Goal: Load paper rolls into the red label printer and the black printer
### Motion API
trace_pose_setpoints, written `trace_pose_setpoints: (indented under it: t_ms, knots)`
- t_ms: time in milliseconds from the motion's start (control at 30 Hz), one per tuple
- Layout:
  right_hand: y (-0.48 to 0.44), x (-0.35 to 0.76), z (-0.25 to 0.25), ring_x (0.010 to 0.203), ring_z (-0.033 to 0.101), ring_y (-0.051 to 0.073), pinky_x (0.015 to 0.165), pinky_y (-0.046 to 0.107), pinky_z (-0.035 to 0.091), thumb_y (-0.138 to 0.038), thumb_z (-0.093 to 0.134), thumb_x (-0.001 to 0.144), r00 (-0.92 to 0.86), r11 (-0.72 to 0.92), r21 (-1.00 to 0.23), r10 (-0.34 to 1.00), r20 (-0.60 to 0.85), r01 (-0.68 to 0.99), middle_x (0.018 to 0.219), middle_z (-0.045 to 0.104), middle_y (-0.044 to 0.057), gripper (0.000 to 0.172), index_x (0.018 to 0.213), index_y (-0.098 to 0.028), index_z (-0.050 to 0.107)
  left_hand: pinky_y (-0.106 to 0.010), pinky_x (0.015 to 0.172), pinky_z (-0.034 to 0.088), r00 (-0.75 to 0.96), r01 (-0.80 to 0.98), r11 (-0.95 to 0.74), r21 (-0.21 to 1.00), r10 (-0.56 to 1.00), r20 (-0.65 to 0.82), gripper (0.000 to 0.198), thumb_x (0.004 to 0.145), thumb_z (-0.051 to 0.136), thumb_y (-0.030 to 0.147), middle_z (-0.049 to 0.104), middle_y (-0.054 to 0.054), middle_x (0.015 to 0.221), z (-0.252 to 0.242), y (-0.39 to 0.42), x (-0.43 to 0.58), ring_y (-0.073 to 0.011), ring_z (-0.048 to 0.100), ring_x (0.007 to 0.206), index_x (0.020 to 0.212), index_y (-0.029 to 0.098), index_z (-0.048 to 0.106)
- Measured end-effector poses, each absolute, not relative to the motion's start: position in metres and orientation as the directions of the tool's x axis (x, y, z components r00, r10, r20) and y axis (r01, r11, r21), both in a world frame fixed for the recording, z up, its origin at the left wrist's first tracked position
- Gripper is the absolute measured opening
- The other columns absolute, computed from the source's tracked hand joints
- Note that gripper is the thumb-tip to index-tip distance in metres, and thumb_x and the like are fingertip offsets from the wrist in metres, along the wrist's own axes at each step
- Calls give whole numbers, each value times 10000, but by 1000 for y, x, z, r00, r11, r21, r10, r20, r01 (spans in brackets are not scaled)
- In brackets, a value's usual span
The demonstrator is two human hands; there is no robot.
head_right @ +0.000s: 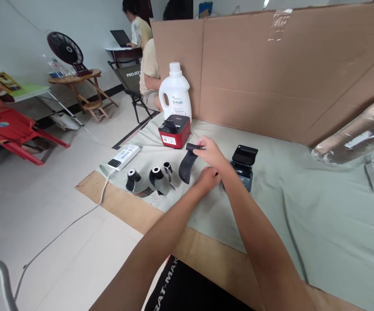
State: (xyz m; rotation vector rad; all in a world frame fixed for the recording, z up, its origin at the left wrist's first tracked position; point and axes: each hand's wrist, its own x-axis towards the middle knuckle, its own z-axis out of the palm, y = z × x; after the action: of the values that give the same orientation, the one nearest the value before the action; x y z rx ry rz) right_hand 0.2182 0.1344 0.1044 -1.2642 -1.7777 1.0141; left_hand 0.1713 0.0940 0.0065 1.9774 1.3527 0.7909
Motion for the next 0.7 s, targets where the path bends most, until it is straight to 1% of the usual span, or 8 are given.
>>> trace_pose_setpoints:
  t_ms: [67,133,233,333,433,533,600,700]
  knots:
    - [124,252,111,633,508,114,607,266,442,-311,692,687,-189,159,-954,975,113,253,863,635,-9,252,859,-226,530,-381,1061,498,328,510,-338,791,927,185,365,941,489,119,766,-85,1124,5,95,174,-245,696,1070,1180,181,758]
    - [114,283,114,628,469,111,584,257,411,-344,700,665,-110,133,-975,987,115,178,815,592,-19,279,857,-234,530,-353,1042,517,332,434,-356,828,917,221,422,928,459,79,759,-80,1132,2,96,176,-210,697,1041,1237,175,729]
    - [102,323,113,652,457,117,580,263,381,-340,662,679,-13,101,-992,995,100,79,848,580,-6,262,903,-236,575,-384,1097,494,260,456,-337,824,936,239,394,940,481,107,749,-83,1170,-4,94,176,-219,676,1104,1237,192,726]
    - [96,351,111,655,475,127,561,267,357,-319,622,696,-32,21,-997,999,23,-72,844,571,6,261,939,-224,609,-397,1095,496,200,496,-341,799,940,276,320,924,579,167,733,-90,1223,-5,90,170,-249,656,1155,1202,198,734]
    - [94,369,112,635,494,133,546,266,345,-320,631,710,-79,-46,-981,996,-32,-189,812,571,6,254,940,-216,605,-348,969,549,223,472,-364,803,930,291,320,907,582,154,747,-78,1106,-1,89,166,-216,685,988,1182,184,743]
    - [95,378,113,624,511,132,535,259,320,-388,690,750,-39,-62,-980,998,-55,-187,782,576,-2,283,958,-214,610,-292,870,544,124,457,-318,831,948,294,378,923,480,118,722,-49,961,4,92,165,-166,657,850,1183,180,747]
    - [96,382,112,626,519,128,538,254,313,-426,733,750,-22,-63,-986,998,-60,-152,749,572,-9,324,960,-207,619,-266,842,530,39,429,-285,857,954,298,383,930,459,128,698,-42,920,6,93,166,-156,648,849,1182,172,743]
    - [96,384,112,625,523,114,557,247,340,-410,793,705,-49,-57,-997,997,-55,-44,729,585,-20,359,940,-199,623,-258,835,519,-6,379,-322,868,936,351,341,966,471,191,679,-46,910,10,91,166,-161,645,877,1176,166,739]
